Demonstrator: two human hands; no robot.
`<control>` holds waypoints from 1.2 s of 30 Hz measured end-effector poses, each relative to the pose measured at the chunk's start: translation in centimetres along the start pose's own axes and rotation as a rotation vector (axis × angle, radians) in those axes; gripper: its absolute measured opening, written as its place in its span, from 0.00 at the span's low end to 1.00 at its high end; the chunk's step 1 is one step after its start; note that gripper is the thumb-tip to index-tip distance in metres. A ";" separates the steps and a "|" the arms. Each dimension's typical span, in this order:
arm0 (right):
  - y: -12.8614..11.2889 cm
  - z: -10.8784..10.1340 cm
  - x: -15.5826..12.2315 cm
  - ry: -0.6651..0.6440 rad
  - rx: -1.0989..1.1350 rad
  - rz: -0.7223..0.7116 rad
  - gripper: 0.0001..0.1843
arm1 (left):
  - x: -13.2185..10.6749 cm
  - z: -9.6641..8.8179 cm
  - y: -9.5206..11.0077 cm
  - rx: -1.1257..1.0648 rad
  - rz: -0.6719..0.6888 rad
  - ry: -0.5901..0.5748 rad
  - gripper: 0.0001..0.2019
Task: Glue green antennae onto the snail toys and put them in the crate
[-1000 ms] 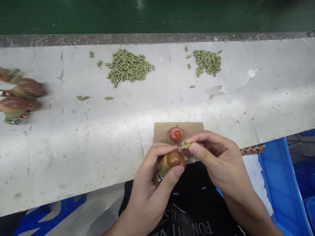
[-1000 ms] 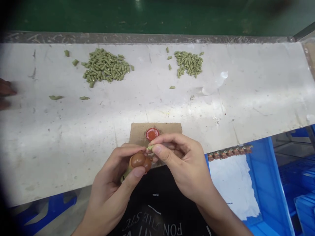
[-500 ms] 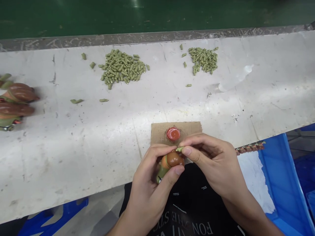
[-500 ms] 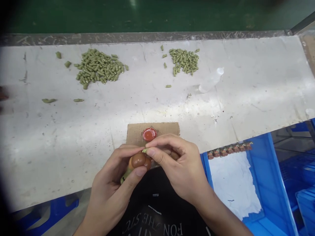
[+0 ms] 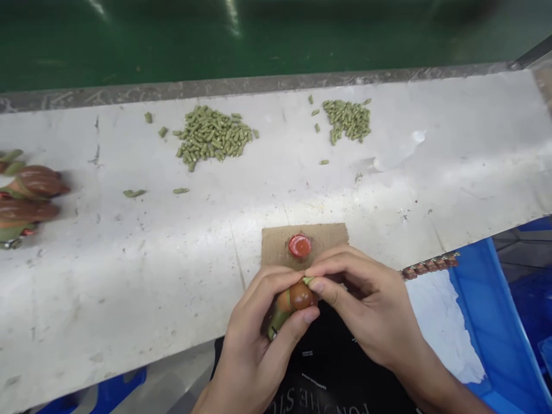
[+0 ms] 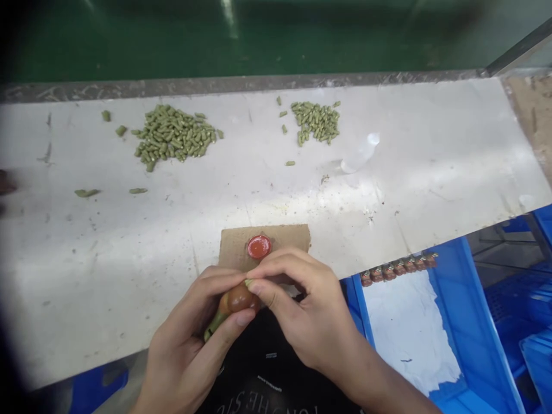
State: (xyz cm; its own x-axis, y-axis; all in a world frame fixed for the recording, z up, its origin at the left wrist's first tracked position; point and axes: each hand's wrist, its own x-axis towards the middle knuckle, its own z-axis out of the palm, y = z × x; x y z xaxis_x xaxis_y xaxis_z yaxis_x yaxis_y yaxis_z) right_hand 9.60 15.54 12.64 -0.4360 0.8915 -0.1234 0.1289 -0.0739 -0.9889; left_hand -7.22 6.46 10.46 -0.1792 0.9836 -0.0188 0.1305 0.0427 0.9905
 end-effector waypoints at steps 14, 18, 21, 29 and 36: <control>0.4 -5.3 13.2 0.240 -0.702 -0.238 0.15 | -0.5 -0.3 1.4 -0.330 -0.303 0.269 0.10; 2.0 -5.1 16.2 0.181 -0.763 -0.223 0.10 | -1.2 0.0 1.8 -0.337 -0.397 0.289 0.13; 2.0 -4.9 16.6 0.158 -0.757 -0.221 0.10 | -1.5 -0.3 1.7 -0.240 -0.402 0.201 0.18; -0.2 -4.8 9.5 0.099 -0.415 -0.154 0.05 | 0.2 1.0 2.8 -0.200 -0.385 0.312 0.09; -1.8 -3.0 1.2 -0.208 -0.119 -0.087 0.08 | 1.8 1.3 1.2 -0.182 -0.182 0.236 0.12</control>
State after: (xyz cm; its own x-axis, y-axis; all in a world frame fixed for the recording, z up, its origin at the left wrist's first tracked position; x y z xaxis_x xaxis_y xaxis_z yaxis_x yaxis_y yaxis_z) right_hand 11.46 18.08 14.55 -0.6220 0.7804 -0.0647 0.1818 0.0636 -0.9813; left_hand -6.09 8.53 11.48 -0.4066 0.8944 -0.1862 -0.0964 0.1607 0.9823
